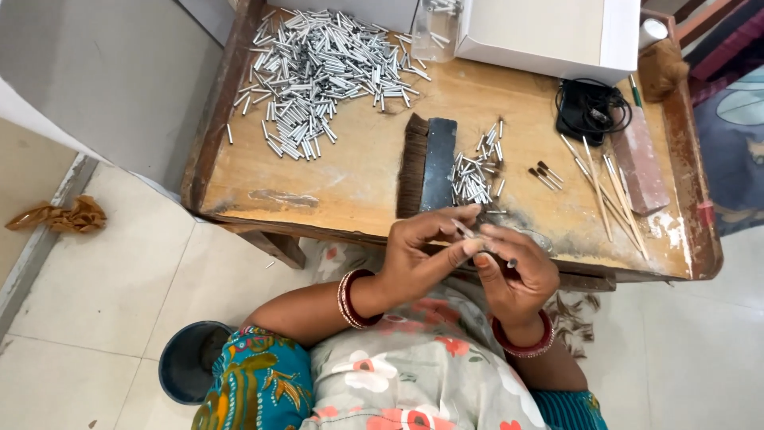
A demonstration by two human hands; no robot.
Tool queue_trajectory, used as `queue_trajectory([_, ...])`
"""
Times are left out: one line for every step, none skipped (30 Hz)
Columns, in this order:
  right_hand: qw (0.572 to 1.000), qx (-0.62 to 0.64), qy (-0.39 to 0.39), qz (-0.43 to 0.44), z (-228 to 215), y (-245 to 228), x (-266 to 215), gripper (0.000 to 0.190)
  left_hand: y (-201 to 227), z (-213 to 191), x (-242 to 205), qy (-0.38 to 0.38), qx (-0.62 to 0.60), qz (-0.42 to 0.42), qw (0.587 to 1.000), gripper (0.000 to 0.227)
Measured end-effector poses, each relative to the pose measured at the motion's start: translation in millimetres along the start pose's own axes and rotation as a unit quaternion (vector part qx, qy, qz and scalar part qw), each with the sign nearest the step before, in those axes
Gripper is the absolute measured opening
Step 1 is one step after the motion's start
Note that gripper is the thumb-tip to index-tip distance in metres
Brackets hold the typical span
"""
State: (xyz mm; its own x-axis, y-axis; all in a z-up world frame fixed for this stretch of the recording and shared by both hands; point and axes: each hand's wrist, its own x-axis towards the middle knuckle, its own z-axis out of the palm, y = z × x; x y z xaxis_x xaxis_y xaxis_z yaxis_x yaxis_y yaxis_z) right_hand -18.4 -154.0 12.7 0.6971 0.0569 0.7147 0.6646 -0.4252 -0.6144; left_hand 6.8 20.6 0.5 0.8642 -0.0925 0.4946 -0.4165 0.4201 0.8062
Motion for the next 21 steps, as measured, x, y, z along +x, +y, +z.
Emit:
queue_trajectory([1.0,-0.005,0.001,0.003,-1,0,-3,0.024,0,3,-3,-0.002,-0.004,-0.003,1.0,0.014])
queue_trajectory([1.0,-0.008,0.005,0.0,-1,1,-6,0.022,0,5,-5,-0.021,0.002,0.029,0.999,0.013])
queue_trajectory([1.0,-0.011,0.008,-0.004,-1,1,-8,0.019,0,7,-8,-0.039,0.008,0.062,0.997,0.011])
queue_trajectory([1.0,-0.012,0.008,-0.002,-2,2,-8,0.019,-1,7,-9,-0.039,0.006,0.06,0.997,0.011])
queue_trajectory([1.0,0.008,0.008,0.003,-2,2,-7,0.02,-2,7,-10,-0.032,-0.036,0.021,0.999,0.013])
queue_trajectory([0.999,0.03,0.008,0.007,-1,3,-6,0.021,-3,6,-11,-0.025,-0.076,-0.018,0.997,0.015])
queue_trajectory([0.999,0.03,0.007,0.009,-1,4,-6,0.021,-2,6,-10,-0.024,-0.077,-0.02,0.997,0.015])
queue_trajectory([0.999,0.046,0.005,0.014,-1,6,-6,0.021,-1,5,-8,-0.02,-0.055,-0.017,0.998,0.015])
queue_trajectory([0.998,0.062,0.003,0.019,0,7,-5,0.022,0,4,-7,-0.016,-0.033,-0.015,0.999,0.016])
queue_trajectory([0.998,0.062,0.002,0.018,0,8,-5,0.022,0,3,-5,-0.014,-0.032,-0.014,0.999,0.016])
queue_trajectory([0.998,0.063,0.001,0.016,0,10,-5,0.022,0,3,-3,-0.017,-0.017,-0.009,1.0,0.018])
queue_trajectory([0.998,0.063,0.001,0.014,0,11,-5,0.022,1,3,-1,-0.02,-0.002,-0.005,1.0,0.02])
queue_trajectory([0.998,0.063,0.0,0.013,0,12,-5,0.022,0,2,0,-0.019,-0.002,-0.004,1.0,0.02])
queue_trajectory([0.997,0.079,-0.001,0.016,-1,13,-6,0.022,-1,2,0,-0.021,-0.014,-0.013,1.0,0.02])
queue_trajectory([0.995,0.094,-0.002,0.02,-1,15,-7,0.022,-2,1,0,-0.023,-0.027,-0.023,0.999,0.021])
queue_trajectory([0.995,0.094,-0.002,0.018,-2,15,-7,0.022,-5,0,-1,-0.024,-0.027,-0.022,0.999,0.021])
queue_trajectory([0.996,0.089,-0.004,0.019,-3,14,-8,0.022,-7,-1,-2,-0.028,-0.03,-0.047,0.998,0.021])
queue_trajectory([0.996,0.085,-0.006,0.02,-4,14,-9,0.022,-9,-2,-4,-0.033,-0.033,-0.072,0.996,0.021])
queue_trajectory([0.996,0.084,-0.006,0.018,-4,15,-9,0.022,-10,-1,-5,-0.034,-0.033,-0.071,0.996,0.021])
queue_trajectory([0.995,0.1,-0.001,0.012,-4,16,-10,0.021,-11,0,-8,-0.038,-0.06,-0.071,0.995,0.021])
queue_trajectory([0.993,0.116,0.003,0.006,-5,17,-12,0.02,-12,1,-10,-0.043,-0.086,-0.072,0.993,0.022])
